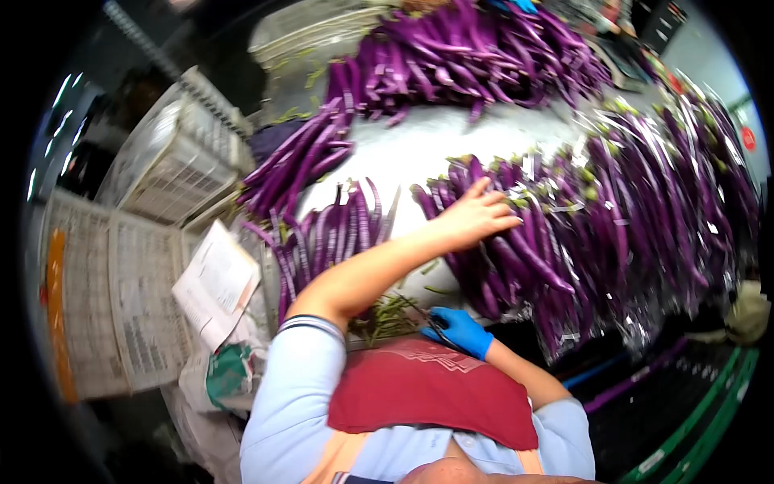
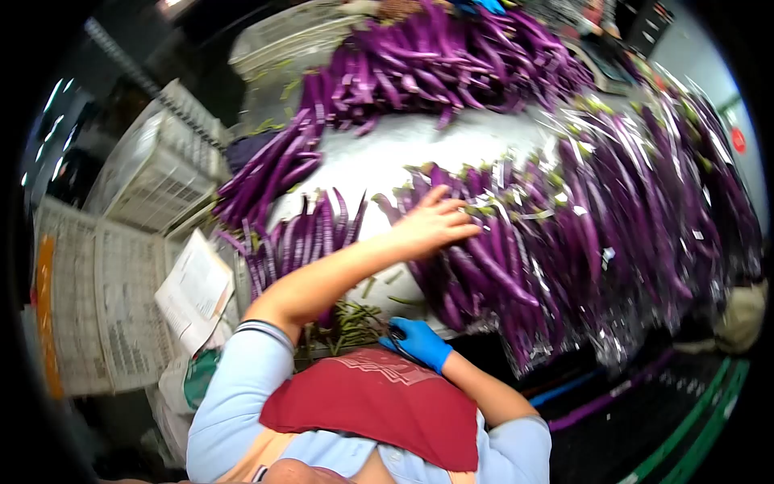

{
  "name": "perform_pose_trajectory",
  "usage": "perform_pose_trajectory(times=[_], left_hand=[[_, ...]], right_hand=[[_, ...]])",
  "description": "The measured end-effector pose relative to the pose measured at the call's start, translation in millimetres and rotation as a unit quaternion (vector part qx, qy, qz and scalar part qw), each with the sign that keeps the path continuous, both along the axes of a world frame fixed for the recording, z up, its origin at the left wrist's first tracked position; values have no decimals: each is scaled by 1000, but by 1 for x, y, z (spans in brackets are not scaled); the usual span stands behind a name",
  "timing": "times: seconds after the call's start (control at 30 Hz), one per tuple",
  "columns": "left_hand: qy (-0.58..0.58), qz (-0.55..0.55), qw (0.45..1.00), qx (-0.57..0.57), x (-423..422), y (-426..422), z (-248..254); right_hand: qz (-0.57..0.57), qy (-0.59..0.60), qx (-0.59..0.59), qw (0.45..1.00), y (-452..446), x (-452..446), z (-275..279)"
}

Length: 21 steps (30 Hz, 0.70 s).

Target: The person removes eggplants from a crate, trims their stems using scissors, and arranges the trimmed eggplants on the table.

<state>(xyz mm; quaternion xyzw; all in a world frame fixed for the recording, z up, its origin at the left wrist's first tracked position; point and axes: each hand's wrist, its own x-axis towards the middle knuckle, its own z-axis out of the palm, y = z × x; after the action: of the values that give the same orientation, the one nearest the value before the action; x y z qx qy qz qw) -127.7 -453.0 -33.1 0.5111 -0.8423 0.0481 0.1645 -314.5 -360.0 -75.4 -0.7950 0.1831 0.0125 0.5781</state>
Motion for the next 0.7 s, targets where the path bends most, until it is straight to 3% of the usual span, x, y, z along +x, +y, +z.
perform_pose_trajectory(times=[0.13, 0.23, 0.3, 0.33, 0.37, 0.43, 0.5, 0.57, 0.6, 0.67, 0.7], left_hand=[[36, 58, 982, 174, -3, 7, -4], [200, 116, 965, 125, 9, 49, 5], [260, 176, 945, 95, 42, 94, 24], [278, 250, 927, 27, 59, 124, 25], [283, 359, 882, 110, 81, 152, 25], [342, 498, 797, 16, 116, 223, 12], [441, 623, 644, 60, 146, 293, -4], [324, 708, 624, 72, 174, 364, -60], [358, 707, 607, 58, 181, 387, -91], [394, 701, 591, 65, 169, 397, -100], [397, 696, 592, 86, 154, 385, -80]], right_hand=[[-15, 4, -5, 1000, 3, 2, -2], [-62, -39, -14, 997, 7, -6, -22], [-71, -61, 36, 995, 3, -8, -32], [-74, -20, 80, 994, 0, -4, -12], [-100, 16, 165, 981, 0, -4, -15], [-146, 35, 357, 922, -3, 0, -5], [-171, 7, 273, 947, 0, 9, -16], [-161, 45, 318, 933, -2, 19, -10], [-153, 49, 310, 937, 0, 26, -7], [-141, 58, 293, 944, 6, 38, -3], [-133, 52, 301, 943, 9, 41, -4]])
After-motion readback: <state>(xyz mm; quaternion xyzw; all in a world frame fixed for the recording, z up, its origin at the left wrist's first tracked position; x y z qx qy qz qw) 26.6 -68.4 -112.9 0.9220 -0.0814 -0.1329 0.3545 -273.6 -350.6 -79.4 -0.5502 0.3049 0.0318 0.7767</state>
